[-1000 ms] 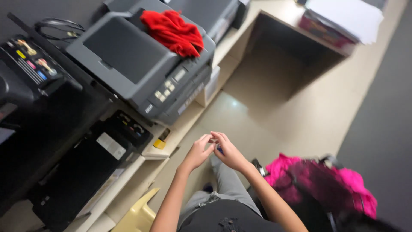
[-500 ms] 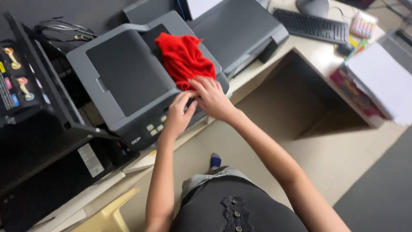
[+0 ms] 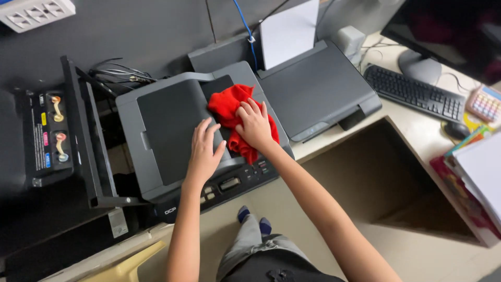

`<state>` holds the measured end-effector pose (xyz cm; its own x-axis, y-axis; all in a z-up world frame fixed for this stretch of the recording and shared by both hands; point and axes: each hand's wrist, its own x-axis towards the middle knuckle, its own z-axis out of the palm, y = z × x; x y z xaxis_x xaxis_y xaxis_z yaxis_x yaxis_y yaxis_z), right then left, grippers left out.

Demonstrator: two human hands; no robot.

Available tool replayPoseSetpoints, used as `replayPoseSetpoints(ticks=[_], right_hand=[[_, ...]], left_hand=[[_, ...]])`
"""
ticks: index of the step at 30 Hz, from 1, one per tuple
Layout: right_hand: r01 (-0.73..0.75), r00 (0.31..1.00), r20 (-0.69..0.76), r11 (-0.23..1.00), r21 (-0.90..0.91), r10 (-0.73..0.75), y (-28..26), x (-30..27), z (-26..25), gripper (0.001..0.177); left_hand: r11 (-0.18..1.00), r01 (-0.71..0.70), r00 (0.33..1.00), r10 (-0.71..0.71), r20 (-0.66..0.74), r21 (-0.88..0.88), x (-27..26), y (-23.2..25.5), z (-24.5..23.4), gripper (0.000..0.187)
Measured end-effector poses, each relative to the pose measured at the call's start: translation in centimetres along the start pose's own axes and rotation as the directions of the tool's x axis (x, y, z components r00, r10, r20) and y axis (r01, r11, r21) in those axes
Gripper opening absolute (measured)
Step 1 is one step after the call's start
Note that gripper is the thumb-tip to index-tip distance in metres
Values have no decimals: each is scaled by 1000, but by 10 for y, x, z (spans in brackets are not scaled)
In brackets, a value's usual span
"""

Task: The person uses a red cloth to wipe the exterior surfaces of two printers on a desk. They open the scanner lid of the first printer to clean the glass and interior, then close it. They proceed to wipe the top, front, and sides of the second printer, including the paper output tray.

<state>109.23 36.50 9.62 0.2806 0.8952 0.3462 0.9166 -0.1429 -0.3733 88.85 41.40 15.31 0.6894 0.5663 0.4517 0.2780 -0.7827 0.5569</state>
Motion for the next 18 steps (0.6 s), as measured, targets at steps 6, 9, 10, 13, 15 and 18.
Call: replayPoseSetpoints(ticks=[6, 9, 10, 13, 15, 18], right_hand=[[-9, 994, -108, 998, -61, 3, 8, 71, 45, 50], [129, 981, -132, 987, -101, -142, -2, 90, 26, 71], [132, 982, -122, 987, -94, -143, 1, 86, 22, 71], [214, 977, -3, 974, 68, -214, 11, 63, 4, 61], [382, 898, 76, 853, 356, -434, 19, 31, -21, 48], [391, 813, 170, 738, 550, -557, 31, -12, -50, 36]], left_hand=[[999, 45, 993, -43, -112, 16, 21, -29, 16, 58], [994, 106, 990, -105, -93, 3, 26, -31, 16, 66], [993, 117, 989, -116, -91, 4, 26, -29, 17, 66], [994, 110, 989, -109, -100, 3, 26, -30, 15, 69], [988, 144, 989, -142, -39, 49, 24, -29, 16, 69], [989, 117, 993, -115, -23, 91, 27, -21, 10, 65]])
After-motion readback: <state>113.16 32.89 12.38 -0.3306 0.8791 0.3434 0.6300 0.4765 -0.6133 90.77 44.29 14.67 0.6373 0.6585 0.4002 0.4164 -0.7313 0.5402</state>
